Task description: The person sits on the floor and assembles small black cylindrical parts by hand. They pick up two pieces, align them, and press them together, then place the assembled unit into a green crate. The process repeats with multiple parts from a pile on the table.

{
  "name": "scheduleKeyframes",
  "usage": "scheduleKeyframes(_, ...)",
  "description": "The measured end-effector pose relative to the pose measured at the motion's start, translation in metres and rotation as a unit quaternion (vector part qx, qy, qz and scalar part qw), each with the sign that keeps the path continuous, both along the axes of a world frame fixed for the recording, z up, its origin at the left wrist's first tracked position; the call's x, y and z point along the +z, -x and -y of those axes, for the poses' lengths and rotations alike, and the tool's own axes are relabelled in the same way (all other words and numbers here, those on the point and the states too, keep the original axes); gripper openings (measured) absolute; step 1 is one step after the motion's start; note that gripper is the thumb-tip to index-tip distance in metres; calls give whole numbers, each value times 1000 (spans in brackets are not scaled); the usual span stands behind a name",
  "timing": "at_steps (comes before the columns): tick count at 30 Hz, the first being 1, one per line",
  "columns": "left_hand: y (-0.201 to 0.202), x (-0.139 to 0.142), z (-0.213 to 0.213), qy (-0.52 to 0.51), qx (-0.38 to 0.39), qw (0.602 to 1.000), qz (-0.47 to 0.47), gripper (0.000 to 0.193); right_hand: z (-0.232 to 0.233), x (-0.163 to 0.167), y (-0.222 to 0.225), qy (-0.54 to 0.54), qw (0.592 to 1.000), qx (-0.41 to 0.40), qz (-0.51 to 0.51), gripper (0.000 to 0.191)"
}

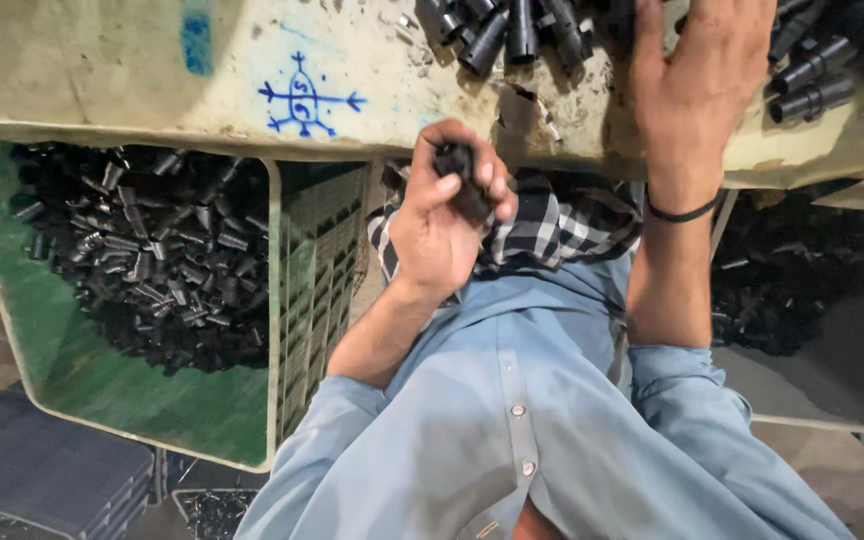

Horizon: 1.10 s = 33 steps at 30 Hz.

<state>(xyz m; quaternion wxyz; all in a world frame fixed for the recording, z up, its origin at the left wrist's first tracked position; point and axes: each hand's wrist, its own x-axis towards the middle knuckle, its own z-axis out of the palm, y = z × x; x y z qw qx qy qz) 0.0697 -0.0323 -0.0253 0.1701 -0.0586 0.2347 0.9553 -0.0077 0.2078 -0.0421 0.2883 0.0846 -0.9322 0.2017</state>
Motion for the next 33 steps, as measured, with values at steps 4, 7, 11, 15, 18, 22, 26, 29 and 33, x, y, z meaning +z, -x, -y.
scheduleKeyframes(4, -4, -8, 0, -5, 10, 1000, -27, 21, -3, -2, -4, 37, 996, -31, 78, 33)
scheduleKeyframes(7, -5, -9, -5, 92, 8, 995, -23, 20, -5, -2, -7, 95, 995, -18, 39, 31)
scheduleKeyframes(11, -2, 3, -7, 307, 4, 946, -108, 32, 7, 4, -33, 337, 941, 4, 34, 36)
scheduleKeyframes(15, 6, 14, -8, 531, 31, 793, -296, 35, 22, 15, -80, 486, 868, 46, 93, 42)
scheduleKeyframes(18, 11, 15, -11, 575, 6, 752, -322, 54, 34, 18, -102, 555, 820, 97, 105, 41)
scheduleKeyframes(22, 16, 20, -11, 551, -23, 764, -334, 59, 41, 23, -110, 548, 820, 115, 120, 39)
scheduleKeyframes(26, 21, 25, -3, 465, 7, 791, -398, 55, 41, 26, -105, 545, 811, 143, 154, 36)
scheduleKeyframes(29, 24, 27, 13, 528, -65, 743, -406, 53, 44, 24, -102, 536, 805, 194, 162, 38)
scheduleKeyframes(33, 44, 43, 53, 557, -99, 709, -422, 43, 49, 22, -104, 579, 776, 193, 155, 46)
